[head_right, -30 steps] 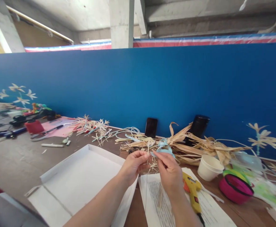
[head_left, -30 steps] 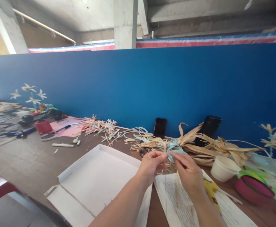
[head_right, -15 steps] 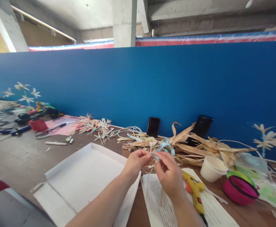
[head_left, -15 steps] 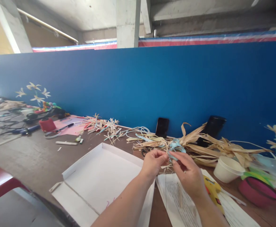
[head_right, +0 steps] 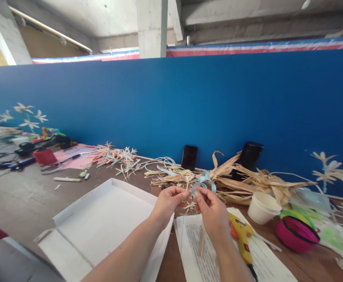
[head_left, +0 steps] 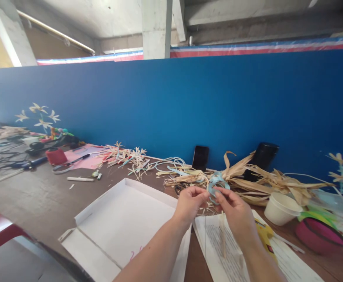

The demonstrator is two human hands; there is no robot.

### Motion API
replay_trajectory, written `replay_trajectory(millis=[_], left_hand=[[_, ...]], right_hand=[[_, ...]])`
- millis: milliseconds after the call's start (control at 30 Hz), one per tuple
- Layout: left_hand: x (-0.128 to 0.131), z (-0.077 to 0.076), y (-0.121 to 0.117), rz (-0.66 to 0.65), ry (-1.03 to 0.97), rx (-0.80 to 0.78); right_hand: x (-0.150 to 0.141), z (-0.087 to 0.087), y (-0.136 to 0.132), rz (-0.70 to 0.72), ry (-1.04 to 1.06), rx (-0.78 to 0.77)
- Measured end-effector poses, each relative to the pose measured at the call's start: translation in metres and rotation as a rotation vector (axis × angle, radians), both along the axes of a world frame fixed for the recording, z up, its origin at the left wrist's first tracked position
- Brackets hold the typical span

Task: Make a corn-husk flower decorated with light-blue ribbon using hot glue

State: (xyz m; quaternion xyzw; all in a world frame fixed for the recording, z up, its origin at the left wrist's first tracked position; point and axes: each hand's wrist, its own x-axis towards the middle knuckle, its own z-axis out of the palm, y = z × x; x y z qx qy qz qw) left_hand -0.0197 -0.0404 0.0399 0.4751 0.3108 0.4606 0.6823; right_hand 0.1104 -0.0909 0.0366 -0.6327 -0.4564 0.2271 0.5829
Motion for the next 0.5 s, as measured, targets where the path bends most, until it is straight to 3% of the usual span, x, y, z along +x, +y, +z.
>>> replay_trajectory(millis=[300, 500], left_hand=[[0.0022, -0.0012, 0.0021, -0.095, -0.137, -0.099], [0.0069, 0.0081, 0.0077, -0.174, -0.317, -0.253]], right_hand=[[0.0016, -0.0018, 0.0043, 0.007, 0.311, 0.047], [0.0062, -0.0035, 0.0066, 0.009, 0.432, 0.067]])
